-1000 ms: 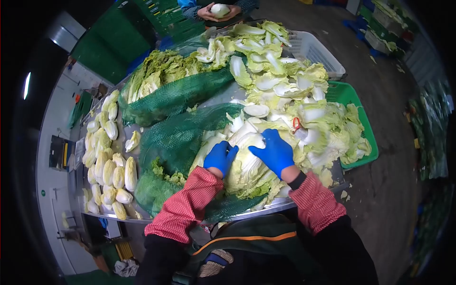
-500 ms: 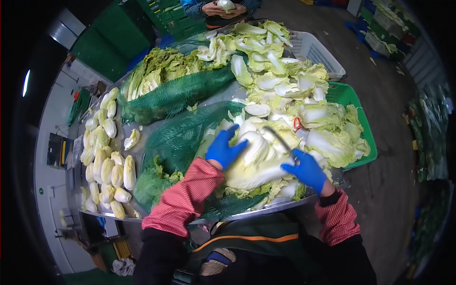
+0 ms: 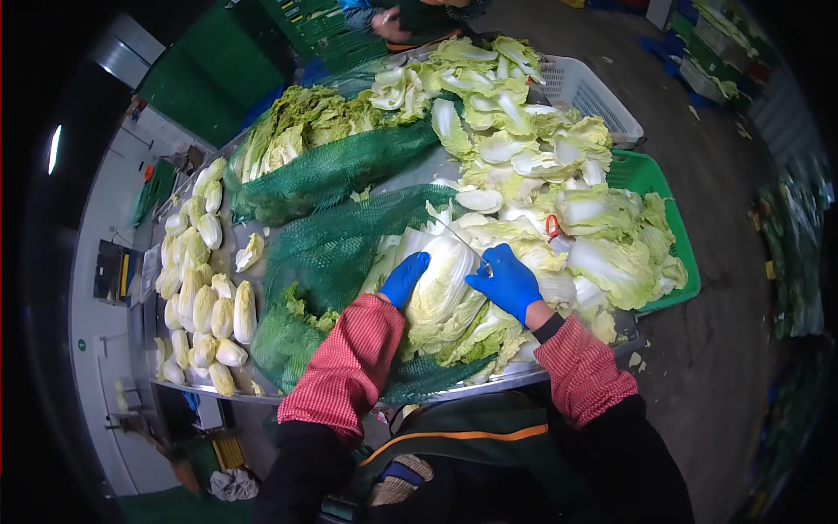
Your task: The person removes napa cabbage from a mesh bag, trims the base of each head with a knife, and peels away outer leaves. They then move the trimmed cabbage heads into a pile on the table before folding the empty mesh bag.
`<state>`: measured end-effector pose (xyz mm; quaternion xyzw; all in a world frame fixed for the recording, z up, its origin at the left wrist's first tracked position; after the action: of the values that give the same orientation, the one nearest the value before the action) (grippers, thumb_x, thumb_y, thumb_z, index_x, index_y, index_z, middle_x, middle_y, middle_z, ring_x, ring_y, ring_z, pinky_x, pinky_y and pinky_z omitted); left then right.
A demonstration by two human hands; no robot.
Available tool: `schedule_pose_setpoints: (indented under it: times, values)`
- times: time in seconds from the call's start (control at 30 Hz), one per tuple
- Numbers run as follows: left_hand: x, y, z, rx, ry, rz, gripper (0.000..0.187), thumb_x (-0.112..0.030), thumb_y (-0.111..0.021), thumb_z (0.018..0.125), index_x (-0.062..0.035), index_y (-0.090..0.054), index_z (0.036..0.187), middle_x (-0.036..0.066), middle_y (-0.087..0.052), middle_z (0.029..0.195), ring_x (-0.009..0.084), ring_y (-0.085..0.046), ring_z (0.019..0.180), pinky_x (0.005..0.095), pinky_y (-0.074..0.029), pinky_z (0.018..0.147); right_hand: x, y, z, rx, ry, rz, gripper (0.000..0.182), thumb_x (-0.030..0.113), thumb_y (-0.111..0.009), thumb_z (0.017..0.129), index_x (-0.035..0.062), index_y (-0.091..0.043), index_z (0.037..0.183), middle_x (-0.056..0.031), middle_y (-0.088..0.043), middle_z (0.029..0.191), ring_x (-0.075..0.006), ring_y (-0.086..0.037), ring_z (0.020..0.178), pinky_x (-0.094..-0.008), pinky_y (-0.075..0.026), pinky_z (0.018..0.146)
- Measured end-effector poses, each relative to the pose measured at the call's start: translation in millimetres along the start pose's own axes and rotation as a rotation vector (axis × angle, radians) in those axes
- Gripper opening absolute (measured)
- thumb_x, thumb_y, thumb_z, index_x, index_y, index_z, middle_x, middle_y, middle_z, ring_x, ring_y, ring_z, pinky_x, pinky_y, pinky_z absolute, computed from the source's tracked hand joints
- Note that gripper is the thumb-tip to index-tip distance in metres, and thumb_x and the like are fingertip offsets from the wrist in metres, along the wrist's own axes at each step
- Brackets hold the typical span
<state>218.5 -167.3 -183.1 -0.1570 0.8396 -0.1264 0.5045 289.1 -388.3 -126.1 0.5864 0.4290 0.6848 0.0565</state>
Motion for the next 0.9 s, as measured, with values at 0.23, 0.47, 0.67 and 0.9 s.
schedule_pose_setpoints:
  times: [0.23,0.47,0.67,0.9]
  values:
    - [-23.5,-28.6,-6.2,-0.204,-0.252,0.665,0.061,-0.047,-0.057,0.090,-0.0021,-0.050,0.131,0.015,-0.059,0.123,0.0239,-0.054,0.115,0.0327,-0.039,0.100,-3.3,6.1,0.1,-0.139,-0.005,0.250,0.053,0.042,-0.073,0.077,0.0065,-0.058,0.113,-0.0137,-0.058,0.111,-0.0262,-0.059,0.099,-0.0358,-0.047,0.087]
    - [-9.5,-1.2,5.1,-0.242,-0.217,0.635,0.060,-0.046,-0.058,0.090,0.0006,-0.052,0.127,0.015,-0.059,0.122,0.0223,-0.056,0.111,0.0322,-0.040,0.098,-4.7,5.2,-2.6,0.010,-0.024,0.149,0.044,0.039,-0.071,0.075,0.0050,-0.055,0.098,-0.0150,-0.055,0.102,-0.0310,-0.059,0.092,-0.0392,-0.048,0.081]
    - [-51.5,-68.9,-21.1,-0.463,-0.333,1.118,0.089,-0.055,-0.070,0.075,-0.0062,-0.036,0.142,0.025,-0.056,0.124,0.0340,-0.057,0.113,0.0382,-0.044,0.097,-18.4,-5.8,-33.5,-0.215,0.009,0.234,0.028,0.008,-0.061,0.071,0.0053,-0.050,0.097,-0.0131,-0.052,0.099,-0.0321,-0.059,0.086,-0.0393,-0.049,0.074]
    - [-56.4,-36.0,-5.8,-0.418,-0.367,1.118,0.105,-0.054,-0.079,0.064,-0.0018,-0.033,0.142,0.024,-0.056,0.124,0.0318,-0.057,0.112,0.0381,-0.045,0.096,13.5,13.7,-54.3,-0.296,0.061,0.198,0.028,-0.002,-0.056,0.073,0.0050,-0.047,0.098,-0.0096,-0.050,0.092,-0.0262,-0.063,0.089,-0.0338,-0.049,0.075]
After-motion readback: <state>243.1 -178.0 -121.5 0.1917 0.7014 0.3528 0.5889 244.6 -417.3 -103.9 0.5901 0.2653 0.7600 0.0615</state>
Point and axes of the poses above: each hand's wrist, its own z-axis towards the middle knuckle, its own y-axis out of the back of the hand, x = y × z, the point moved 3 cm from there along z, towards the middle knuckle
